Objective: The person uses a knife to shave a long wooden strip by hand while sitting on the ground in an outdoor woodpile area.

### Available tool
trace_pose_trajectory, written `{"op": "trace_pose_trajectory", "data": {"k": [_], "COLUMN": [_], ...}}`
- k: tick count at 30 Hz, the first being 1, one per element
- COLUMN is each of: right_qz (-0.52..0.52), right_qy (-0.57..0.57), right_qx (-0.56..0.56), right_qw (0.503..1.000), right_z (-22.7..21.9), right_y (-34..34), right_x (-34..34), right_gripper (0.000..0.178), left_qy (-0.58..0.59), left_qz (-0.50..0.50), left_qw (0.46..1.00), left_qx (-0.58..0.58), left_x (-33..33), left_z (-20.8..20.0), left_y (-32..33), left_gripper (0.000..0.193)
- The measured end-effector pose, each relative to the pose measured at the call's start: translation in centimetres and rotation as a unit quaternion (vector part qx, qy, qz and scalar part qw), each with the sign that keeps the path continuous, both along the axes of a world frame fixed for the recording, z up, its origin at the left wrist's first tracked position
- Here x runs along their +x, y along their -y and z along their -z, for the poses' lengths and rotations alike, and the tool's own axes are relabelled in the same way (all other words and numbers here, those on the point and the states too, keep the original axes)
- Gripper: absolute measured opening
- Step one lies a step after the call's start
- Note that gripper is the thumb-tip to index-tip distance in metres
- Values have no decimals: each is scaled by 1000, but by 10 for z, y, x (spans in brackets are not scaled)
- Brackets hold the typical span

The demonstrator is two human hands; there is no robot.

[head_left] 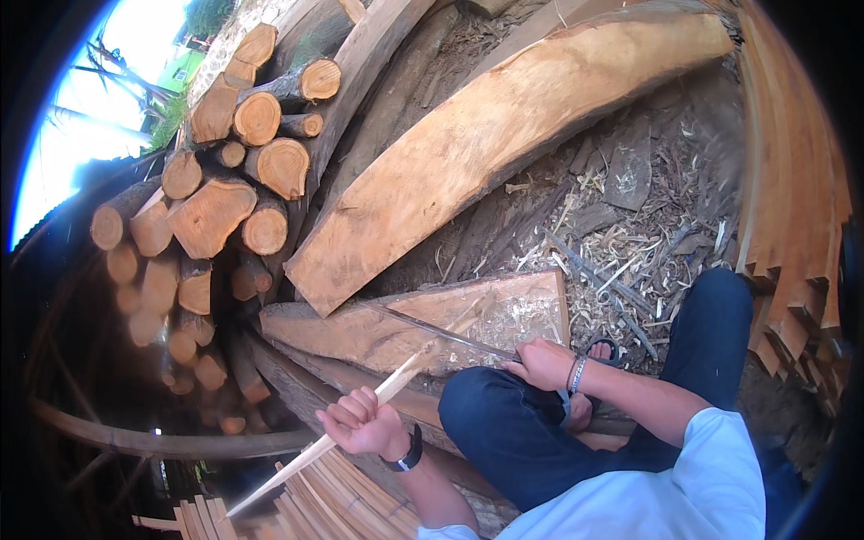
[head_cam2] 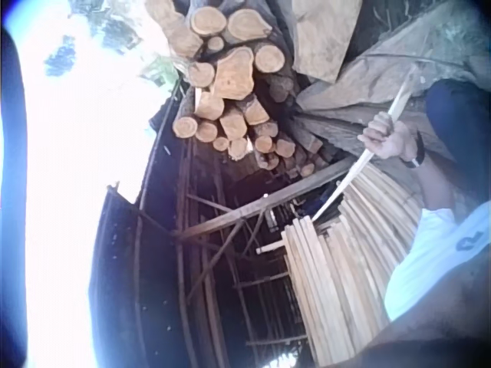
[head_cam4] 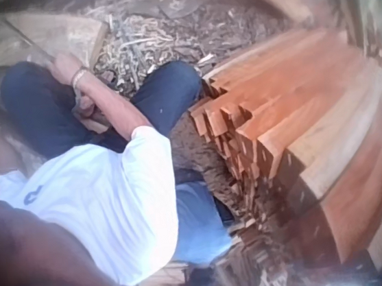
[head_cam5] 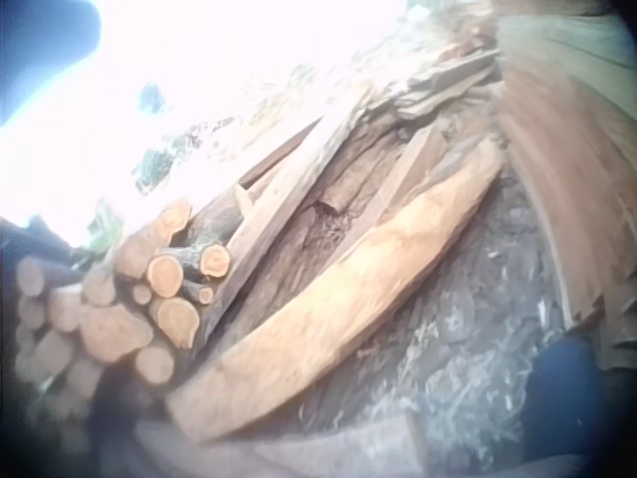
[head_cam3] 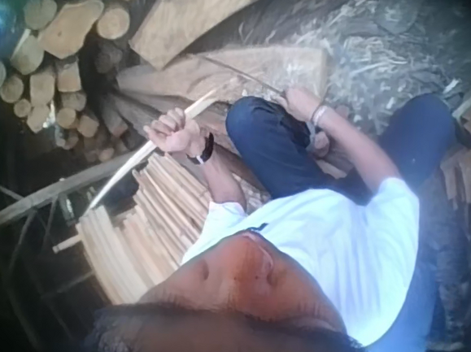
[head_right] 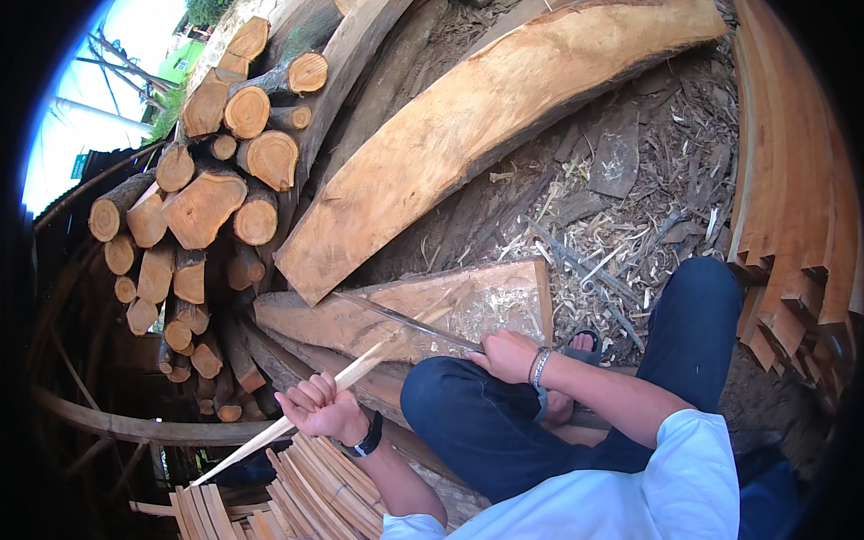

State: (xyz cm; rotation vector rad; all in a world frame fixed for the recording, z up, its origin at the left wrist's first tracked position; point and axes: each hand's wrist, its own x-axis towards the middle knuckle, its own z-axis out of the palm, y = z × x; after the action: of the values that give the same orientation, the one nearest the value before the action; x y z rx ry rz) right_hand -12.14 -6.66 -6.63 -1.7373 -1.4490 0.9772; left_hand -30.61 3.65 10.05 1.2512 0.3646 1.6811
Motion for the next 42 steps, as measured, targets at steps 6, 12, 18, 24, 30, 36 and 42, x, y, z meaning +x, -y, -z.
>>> {"op": "trace_pose_trajectory", "data": {"k": [6,12,18,24,30,36,42], "right_qz": [-28,-13,-21,10,-14,-6,-29], "right_qy": [-4,7,5,-5,1,-12,11], "right_qx": [10,4,9,-37,12,-18,5], "right_qw": [1000,1000,1000,999,1000,1000,1000], "right_z": [-11,-8,-28,13,-11,2,-11], "right_y": [6,0,5,0,4,-2,0], "right_x": [0,1,-5,5,-5,-9,-10], "right_gripper": [53,54,53,52,53,53,51], "left_qy": [7,-8,-11,-9,-12,-15,-11], "left_qz": [-8,18,26,16,44,27,46], "left_qw": [1000,1000,999,1000,999,999,999], "left_qx": [12,18,18,11,24,14,20], "left_x": [3,10,4,6,2,-2,-4], "left_z": [15,12,16,16,19,17,22], "left_y": [-7,-16,-16,-12,-11,-12,-11], "left_gripper": [50,50,50,50,50,50,50]}}
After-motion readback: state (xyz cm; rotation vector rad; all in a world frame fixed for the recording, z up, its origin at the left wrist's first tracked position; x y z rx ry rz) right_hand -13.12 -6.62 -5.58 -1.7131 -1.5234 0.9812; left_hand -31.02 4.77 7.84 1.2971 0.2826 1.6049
